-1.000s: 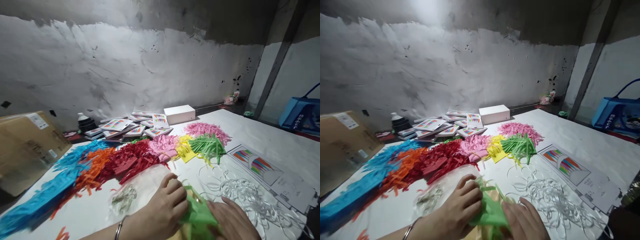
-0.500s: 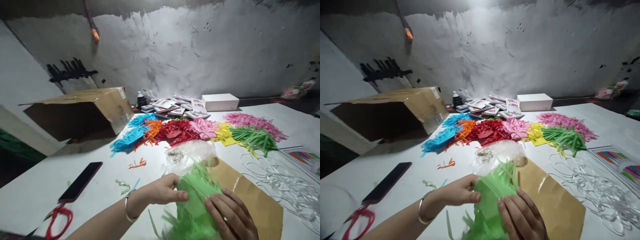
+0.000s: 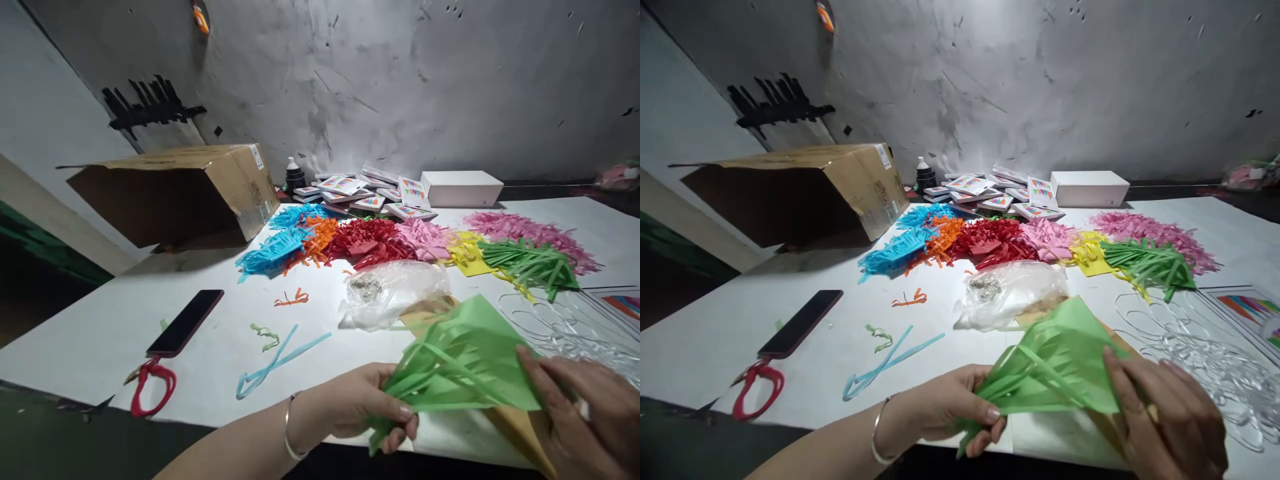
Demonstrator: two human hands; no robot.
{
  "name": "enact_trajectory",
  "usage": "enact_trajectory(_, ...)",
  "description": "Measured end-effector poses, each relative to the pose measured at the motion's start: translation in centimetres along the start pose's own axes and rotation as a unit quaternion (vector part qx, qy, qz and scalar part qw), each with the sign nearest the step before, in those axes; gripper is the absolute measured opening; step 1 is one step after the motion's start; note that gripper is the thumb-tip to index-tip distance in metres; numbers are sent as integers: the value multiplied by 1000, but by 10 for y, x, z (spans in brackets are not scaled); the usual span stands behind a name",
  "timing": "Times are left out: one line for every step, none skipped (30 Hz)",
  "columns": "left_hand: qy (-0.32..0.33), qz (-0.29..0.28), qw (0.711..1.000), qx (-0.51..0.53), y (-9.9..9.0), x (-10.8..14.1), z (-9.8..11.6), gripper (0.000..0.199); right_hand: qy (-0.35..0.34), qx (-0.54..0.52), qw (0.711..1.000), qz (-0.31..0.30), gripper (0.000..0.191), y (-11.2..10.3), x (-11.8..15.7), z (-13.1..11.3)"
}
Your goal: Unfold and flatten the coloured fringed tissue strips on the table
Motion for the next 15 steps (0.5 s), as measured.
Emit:
enact_trajectory(18,28,999,-10,-9,9,3,35,-53,5,998,-20,53,1,4,-11)
enact_trajectory(33,64,997,-33,-20,20,7,38,-104,-2,993,-50,51,7,7,-25)
enact_trajectory(45,111,990,-71,-34,34,10,38,-140,-15,986,-86,50,18,10,-42)
enact_trajectory(55,173,976,-124,-49,51,13,38,-168,-30,978,-123,50,32,13,-58)
enact_trajectory(67,238,951,-185,-63,69,15,36,-196,-39,969,-143,52,47,16,-75)
enact_trajectory(90,307,913,-254,-76,88,18,32,-212,-52,963,-155,52,62,19,-90)
enact_trajectory(125,377,854,-337,-85,106,20,32,-218,-63,959,-167,52,76,22,-103)
enact_trajectory(163,438,781,-415,-89,121,20,32,-218,-72,957,-175,51,89,26,-113)
enact_trajectory(204,479,701,-487,-86,132,18,33,-211,-80,957,-183,49,99,31,-122)
enact_trajectory(240,494,630,-549,-79,136,14,36,-199,-85,958,-189,48,107,35,-128)
enact_trajectory(269,478,582,-601,-69,134,8,39,-188,-91,959,-194,47,112,39,-133)
enact_trajectory(291,437,557,-644,-57,126,0,40,-179,-97,959,-197,45,116,42,-136)
enact_trajectory(302,370,561,-677,-46,113,-9,40,-173,-103,958,-203,42,118,45,-138)
enact_trajectory(300,292,573,-705,-36,98,-19,40,-171,-108,957,-206,39,118,47,-140)
enact_trajectory(294,249,573,-724,-30,84,-27,34,-170,-109,956,-212,36,118,48,-140)
Point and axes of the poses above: each hand's wrist, its own x-axis away from the middle knuckle, its own y-axis out of the palm, z = x × y, the point moved 3 cm from there along -x, towards the middle knuckle
